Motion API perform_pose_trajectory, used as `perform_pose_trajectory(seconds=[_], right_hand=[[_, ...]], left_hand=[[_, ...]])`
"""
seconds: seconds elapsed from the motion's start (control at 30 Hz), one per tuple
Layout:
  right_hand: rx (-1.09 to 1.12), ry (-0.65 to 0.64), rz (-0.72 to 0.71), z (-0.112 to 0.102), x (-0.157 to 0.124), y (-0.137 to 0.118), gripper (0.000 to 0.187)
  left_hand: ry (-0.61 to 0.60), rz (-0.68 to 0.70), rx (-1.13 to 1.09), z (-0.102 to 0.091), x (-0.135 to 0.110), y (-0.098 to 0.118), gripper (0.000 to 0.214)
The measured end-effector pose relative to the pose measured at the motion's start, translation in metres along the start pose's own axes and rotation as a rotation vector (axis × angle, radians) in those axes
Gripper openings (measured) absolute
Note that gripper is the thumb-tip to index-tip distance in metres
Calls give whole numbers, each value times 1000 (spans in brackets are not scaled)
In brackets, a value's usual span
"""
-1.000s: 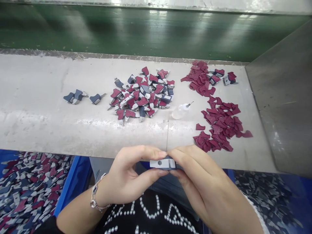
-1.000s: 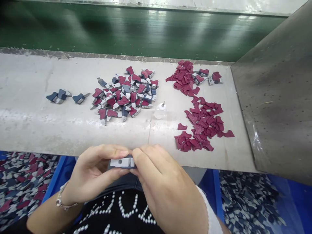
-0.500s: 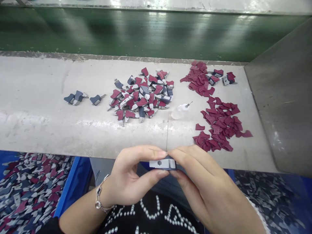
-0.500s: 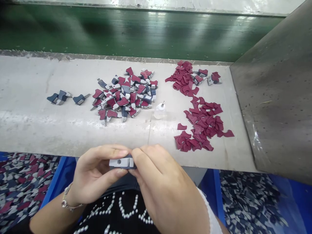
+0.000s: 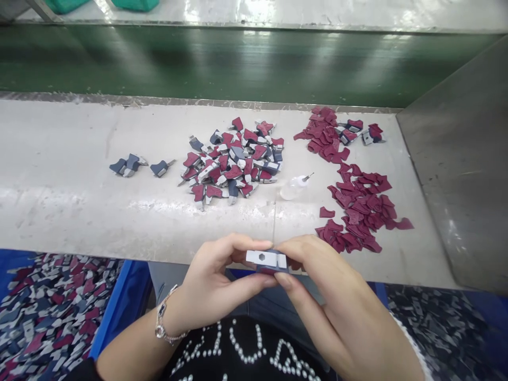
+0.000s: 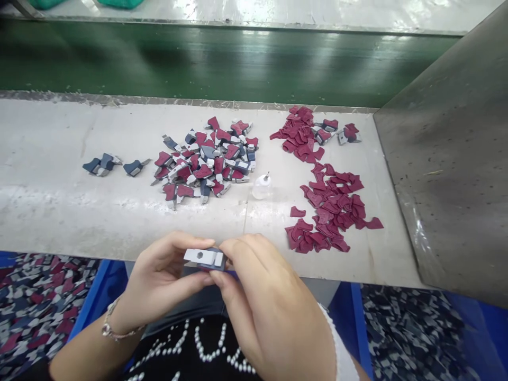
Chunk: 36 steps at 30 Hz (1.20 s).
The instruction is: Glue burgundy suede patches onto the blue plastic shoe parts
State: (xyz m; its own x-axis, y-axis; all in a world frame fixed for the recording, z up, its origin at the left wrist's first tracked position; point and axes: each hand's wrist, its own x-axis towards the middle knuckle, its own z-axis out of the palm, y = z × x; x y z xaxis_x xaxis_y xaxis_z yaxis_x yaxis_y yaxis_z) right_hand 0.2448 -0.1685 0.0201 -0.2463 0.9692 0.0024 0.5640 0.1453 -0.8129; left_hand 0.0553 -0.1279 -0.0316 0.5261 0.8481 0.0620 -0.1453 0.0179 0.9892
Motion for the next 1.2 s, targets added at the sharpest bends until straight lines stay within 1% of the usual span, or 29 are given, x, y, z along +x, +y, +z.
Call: perform_pose_trajectory(seconds=[0.13, 0.2, 0.27, 0.33, 0.4, 0.47, 0.53, 0.6, 0.67, 0.7, 0.77, 0.8, 0.83, 0.87, 0.93, 1.0, 1.03, 1.1, 1.13, 1.17, 1.2], right_hand=[[12, -17, 14, 7, 5, 8, 11], [34, -29, 40, 8, 10, 13, 14], [53, 1, 84, 6, 16, 19, 18], [52, 45, 136, 1, 23, 24, 19], [20, 65, 192, -6, 29, 32, 17], [-32, 82, 243, -14, 33, 42, 28], [-90, 155, 297, -20, 37, 57, 41], [-137, 252, 353, -23, 42, 73, 45], [-158, 320, 377, -22, 51, 90, 38], [-154, 331, 368, -21, 56, 97, 39], [-118, 305, 318, -17, 68, 107, 51], [-93, 275, 289, -14, 73, 110, 50], [-67, 240, 264, -12, 78, 112, 45], [-45, 206, 245, -11, 81, 112, 39], [-10, 165, 227, -11, 82, 107, 31], [19, 163, 224, -16, 78, 97, 30], [29, 174, 225, -19, 75, 89, 32], [65, 201, 240, -29, 70, 70, 43], [102, 218, 251, -35, 69, 60, 49], [153, 238, 254, -42, 69, 49, 51], [212, 260, 240, -48, 70, 39, 49]], left_hand=[[73, -31, 26, 2, 0, -3, 42], [78, -51, 50, -4, 5, -1, 34], [75, -85, 117, -16, 18, 4, 29], [130, -122, 310, -32, 37, 12, 31], [237, -156, 608, -51, 60, 20, 36], [272, -166, 753, -71, 80, 27, 41], [314, -162, 846, -94, 95, 35, 35], [411, -164, 943, -119, 102, 41, 38], [503, -196, 1014, -146, 104, 45, 41], [511, -225, 1032, -159, 104, 46, 37], [469, -294, 1029, -180, 101, 43, 34], [442, -324, 1014, -187, 98, 40, 34], [426, -344, 995, -193, 94, 36, 33], [425, -355, 974, -196, 90, 33, 32], [465, -357, 928, -198, 80, 26, 34], [526, -341, 861, -196, 72, 25, 40], [547, -324, 813, -194, 69, 26, 44], [548, -271, 690, -184, 70, 34, 54], [525, -238, 630, -176, 73, 39, 57], [482, -205, 554, -166, 79, 44, 59], [423, -174, 465, -154, 86, 48, 61]])
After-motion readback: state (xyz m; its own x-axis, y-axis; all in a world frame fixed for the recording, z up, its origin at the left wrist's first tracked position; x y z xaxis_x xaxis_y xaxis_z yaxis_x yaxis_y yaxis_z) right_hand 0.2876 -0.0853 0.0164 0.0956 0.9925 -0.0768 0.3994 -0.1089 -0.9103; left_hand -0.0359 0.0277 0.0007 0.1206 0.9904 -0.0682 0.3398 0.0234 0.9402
